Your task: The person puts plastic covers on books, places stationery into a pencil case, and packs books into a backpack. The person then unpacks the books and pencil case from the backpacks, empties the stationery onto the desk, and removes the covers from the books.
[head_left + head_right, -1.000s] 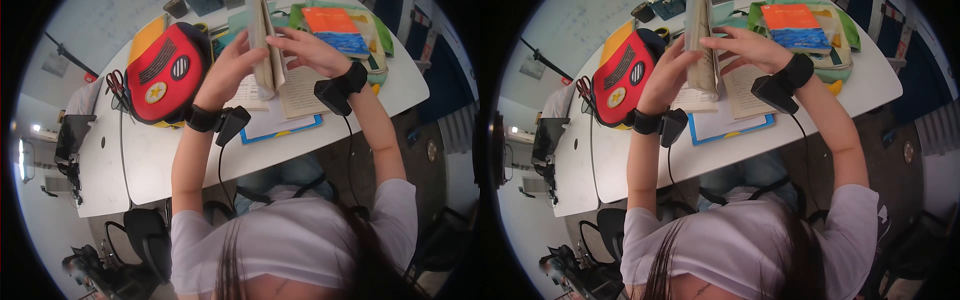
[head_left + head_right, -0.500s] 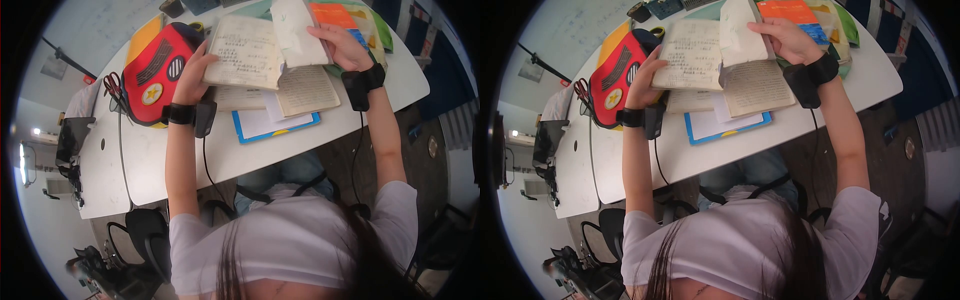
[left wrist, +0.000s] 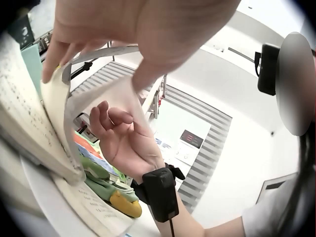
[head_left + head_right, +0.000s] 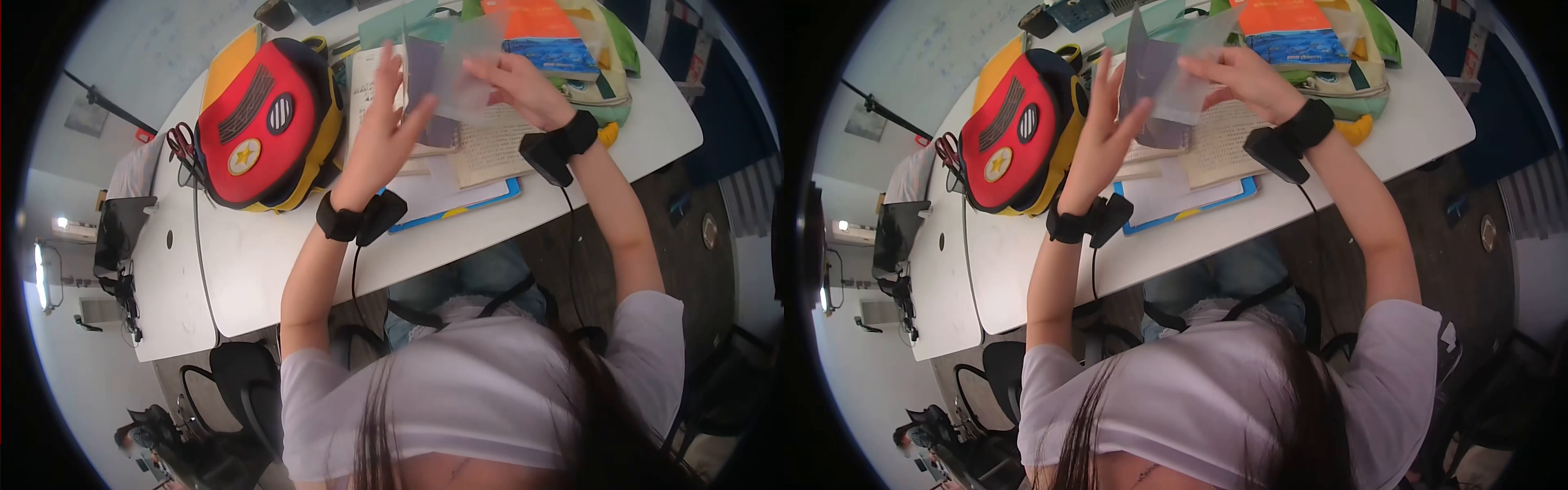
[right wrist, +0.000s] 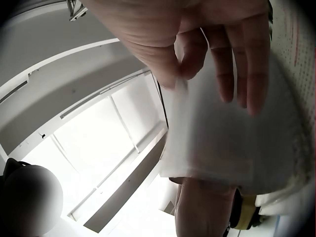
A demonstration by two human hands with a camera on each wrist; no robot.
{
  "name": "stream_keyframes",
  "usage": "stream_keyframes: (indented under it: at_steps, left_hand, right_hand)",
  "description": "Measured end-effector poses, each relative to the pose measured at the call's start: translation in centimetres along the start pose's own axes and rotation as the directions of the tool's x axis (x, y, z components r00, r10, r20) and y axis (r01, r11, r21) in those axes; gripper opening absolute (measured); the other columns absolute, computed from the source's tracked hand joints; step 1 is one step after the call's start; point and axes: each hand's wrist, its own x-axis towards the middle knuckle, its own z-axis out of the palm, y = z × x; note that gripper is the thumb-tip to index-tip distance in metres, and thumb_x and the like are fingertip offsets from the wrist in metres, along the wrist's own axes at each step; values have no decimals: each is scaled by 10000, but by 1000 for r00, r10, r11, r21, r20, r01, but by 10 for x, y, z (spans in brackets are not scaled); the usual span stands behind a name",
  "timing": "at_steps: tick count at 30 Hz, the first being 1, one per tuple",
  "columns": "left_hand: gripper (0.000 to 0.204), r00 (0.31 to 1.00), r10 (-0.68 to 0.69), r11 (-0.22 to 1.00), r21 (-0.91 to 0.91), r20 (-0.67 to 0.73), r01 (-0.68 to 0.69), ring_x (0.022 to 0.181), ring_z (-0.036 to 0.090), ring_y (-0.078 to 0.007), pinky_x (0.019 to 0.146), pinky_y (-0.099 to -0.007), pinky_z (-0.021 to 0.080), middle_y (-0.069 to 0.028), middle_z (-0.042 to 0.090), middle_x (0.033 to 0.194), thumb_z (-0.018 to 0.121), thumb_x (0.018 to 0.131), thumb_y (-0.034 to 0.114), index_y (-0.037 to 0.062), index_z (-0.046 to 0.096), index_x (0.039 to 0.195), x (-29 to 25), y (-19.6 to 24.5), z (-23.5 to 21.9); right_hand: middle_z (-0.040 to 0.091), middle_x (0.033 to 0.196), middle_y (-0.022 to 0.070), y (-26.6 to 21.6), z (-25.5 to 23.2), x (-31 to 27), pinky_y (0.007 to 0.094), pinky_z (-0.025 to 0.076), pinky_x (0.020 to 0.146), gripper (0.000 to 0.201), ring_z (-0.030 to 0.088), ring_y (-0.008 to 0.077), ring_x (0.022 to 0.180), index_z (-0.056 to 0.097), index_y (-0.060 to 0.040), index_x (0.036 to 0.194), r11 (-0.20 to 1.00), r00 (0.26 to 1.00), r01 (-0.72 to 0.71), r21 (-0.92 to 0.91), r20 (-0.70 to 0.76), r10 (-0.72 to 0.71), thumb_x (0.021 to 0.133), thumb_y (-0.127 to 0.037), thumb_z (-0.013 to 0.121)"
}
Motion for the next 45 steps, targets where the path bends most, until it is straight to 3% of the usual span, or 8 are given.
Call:
stream_keyframes:
  at_steps: [6, 12, 15, 17, 28, 30, 39, 45]
  left_hand:
    - [750, 987, -160, 987, -6, -23, 159, 1048, 500, -205, 863, -285, 425, -151, 439, 1234, 493, 760, 3, 77, 99, 1394, -4, -7, -16]
    - [796, 999, 45, 979, 196, 6, -46, 1185, 425, -260, 924, -326, 388, -181, 416, 1288, 527, 716, -20, 92, 125, 1393, 3, -19, -5]
    - [755, 999, 32, 990, 134, 0, -32, 1208, 383, -222, 976, -309, 323, -134, 388, 1314, 516, 704, -61, 87, 213, 1379, 8, -13, 5]
    - [754, 995, 98, 969, 228, 18, -99, 1238, 358, -261, 994, -325, 302, -159, 377, 1328, 476, 693, -106, 123, 246, 1374, 10, -16, 8]
    - [676, 969, 207, 703, 668, 137, -244, 1175, 375, -360, 954, -440, 297, -208, 411, 1269, 538, 578, -131, 91, 488, 1215, 9, -14, 19]
    - [622, 966, 211, 719, 645, 152, -259, 1191, 373, -349, 962, -413, 326, -207, 428, 1257, 525, 580, -129, 77, 532, 1168, 10, -18, 15]
    - [621, 929, 182, 737, 582, 321, -345, 1239, 338, -315, 982, -361, 358, -154, 427, 1287, 484, 553, -171, 85, 579, 1111, 8, -17, 10]
    - [507, 880, 290, 646, 601, 376, -470, 1235, 333, -331, 1014, -388, 313, -163, 431, 1273, 557, 575, -93, 69, 587, 1055, 21, -6, 39]
  right_hand:
    - [579, 823, -6, 16, -72, -25, 223, 443, 660, 219, 545, 59, 809, 591, -83, 903, 911, 988, -153, -384, -74, 135, 834, -290, 587]
    - [571, 945, 65, -3, -94, -44, 254, 461, 712, 318, 564, 104, 890, 517, -16, 1051, 855, 943, 49, -516, -258, -210, 824, -222, 599]
    - [563, 964, 99, -30, -79, -35, 282, 452, 770, 318, 561, 179, 926, 522, -17, 1067, 460, 859, 230, -857, -44, -511, 807, -186, 592]
    - [558, 975, 129, -34, -61, -22, 335, 431, 823, 296, 538, 262, 942, 540, -31, 1042, 45, 763, 540, -840, 467, -446, 772, -148, 563]
    - [486, 527, 151, 21, -35, 26, 355, 397, 802, 341, 527, 290, 740, 587, 17, 574, -48, 701, 691, -721, 685, -199, 682, -297, 509]
    - [543, 720, 152, -8, -26, 15, 373, 372, 883, 211, 509, 281, 852, 600, 11, 685, -123, 803, 593, -796, 575, 154, 677, -194, 546]
    - [540, 774, 102, -6, -38, 2, 417, 288, 1007, 248, 491, 225, 940, 587, -9, 646, -337, 684, 513, -789, 614, -395, 752, -217, 502]
    - [556, 762, 99, -17, -29, -12, 413, 301, 1006, 184, 507, 235, 884, 552, -20, 644, -116, 785, 587, -801, 598, -160, 714, -189, 543]
